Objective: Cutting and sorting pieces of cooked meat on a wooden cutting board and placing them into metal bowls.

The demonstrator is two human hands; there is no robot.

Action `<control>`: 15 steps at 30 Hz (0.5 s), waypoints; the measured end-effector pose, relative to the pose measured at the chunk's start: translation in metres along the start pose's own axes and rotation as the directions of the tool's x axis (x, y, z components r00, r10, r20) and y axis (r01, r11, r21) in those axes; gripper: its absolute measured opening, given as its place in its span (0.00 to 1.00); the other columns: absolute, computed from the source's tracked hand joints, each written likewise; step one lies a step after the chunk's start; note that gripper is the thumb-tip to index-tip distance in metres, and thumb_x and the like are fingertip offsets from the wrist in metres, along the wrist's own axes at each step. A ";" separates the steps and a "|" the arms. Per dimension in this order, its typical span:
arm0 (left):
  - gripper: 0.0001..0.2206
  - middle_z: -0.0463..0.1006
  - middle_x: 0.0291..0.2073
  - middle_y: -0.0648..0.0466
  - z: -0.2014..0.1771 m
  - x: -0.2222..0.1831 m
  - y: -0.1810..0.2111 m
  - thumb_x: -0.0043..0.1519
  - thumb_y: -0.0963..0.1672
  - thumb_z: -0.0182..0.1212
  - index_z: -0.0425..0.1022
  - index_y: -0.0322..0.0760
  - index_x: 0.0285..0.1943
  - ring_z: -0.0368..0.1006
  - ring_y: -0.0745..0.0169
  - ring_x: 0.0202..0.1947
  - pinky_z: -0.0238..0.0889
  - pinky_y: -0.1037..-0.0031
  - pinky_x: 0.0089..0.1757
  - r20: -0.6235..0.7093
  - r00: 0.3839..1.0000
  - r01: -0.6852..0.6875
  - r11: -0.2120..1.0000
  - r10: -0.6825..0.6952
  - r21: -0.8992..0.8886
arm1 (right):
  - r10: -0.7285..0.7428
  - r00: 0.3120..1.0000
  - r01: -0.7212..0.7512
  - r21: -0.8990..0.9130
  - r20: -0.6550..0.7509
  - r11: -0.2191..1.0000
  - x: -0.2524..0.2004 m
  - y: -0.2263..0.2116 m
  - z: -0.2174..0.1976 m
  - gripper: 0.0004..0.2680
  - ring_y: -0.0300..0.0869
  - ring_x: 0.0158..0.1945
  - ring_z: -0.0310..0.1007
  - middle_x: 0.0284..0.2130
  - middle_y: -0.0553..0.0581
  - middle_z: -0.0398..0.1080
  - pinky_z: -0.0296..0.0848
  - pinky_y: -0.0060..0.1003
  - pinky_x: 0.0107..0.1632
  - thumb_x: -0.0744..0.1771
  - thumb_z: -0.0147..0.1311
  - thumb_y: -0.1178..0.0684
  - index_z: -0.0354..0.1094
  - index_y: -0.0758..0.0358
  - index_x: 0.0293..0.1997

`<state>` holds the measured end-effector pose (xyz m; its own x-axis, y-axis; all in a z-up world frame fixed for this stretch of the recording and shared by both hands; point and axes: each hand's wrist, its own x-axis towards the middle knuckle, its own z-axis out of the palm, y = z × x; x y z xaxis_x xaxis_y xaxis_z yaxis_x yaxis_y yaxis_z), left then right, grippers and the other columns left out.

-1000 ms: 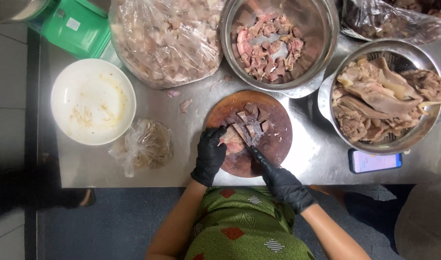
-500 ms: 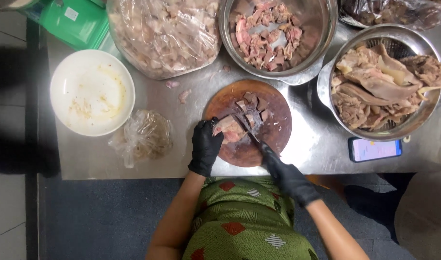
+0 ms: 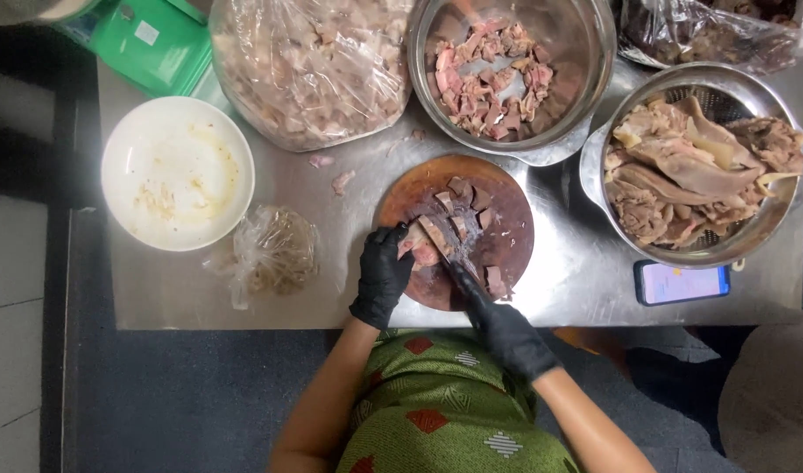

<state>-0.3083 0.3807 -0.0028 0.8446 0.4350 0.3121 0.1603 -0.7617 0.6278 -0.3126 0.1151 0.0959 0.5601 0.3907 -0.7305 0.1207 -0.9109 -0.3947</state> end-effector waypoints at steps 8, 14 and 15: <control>0.22 0.81 0.37 0.57 0.005 -0.003 -0.009 0.46 0.43 0.72 0.84 0.46 0.52 0.78 0.54 0.42 0.72 0.70 0.46 0.071 0.997 0.042 0.998 -0.038 -0.050 | -0.258 0.957 0.252 -0.059 -0.134 0.966 0.052 -0.125 -0.092 0.31 0.64 0.51 0.76 0.43 0.70 0.77 0.74 0.58 0.56 0.67 0.49 0.44 0.32 0.36 0.78; 0.03 0.81 0.24 0.49 -0.055 0.042 0.030 0.49 0.42 0.70 0.83 0.43 0.30 0.79 0.45 0.34 0.71 0.70 0.35 0.039 0.999 0.035 0.990 -0.030 -0.137 | -0.008 0.999 0.005 -0.075 -0.034 0.997 -0.023 -0.094 -0.057 0.28 0.61 0.49 0.78 0.46 0.62 0.77 0.75 0.50 0.53 0.66 0.50 0.43 0.44 0.35 0.77; 0.03 0.81 0.24 0.49 -0.049 0.036 0.019 0.49 0.42 0.70 0.83 0.43 0.30 0.79 0.45 0.34 0.71 0.70 0.35 0.042 0.999 0.032 0.990 -0.027 -0.141 | -0.003 0.999 0.001 -0.072 -0.037 0.997 -0.026 -0.070 -0.039 0.28 0.61 0.49 0.78 0.46 0.62 0.77 0.75 0.50 0.53 0.66 0.50 0.43 0.44 0.35 0.77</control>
<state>-0.2996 0.4058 0.0557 0.8610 0.4343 0.2648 0.1141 -0.6722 0.7316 -0.3037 0.1641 0.1642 0.5897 0.3885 -0.7081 0.1799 -0.9179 -0.3538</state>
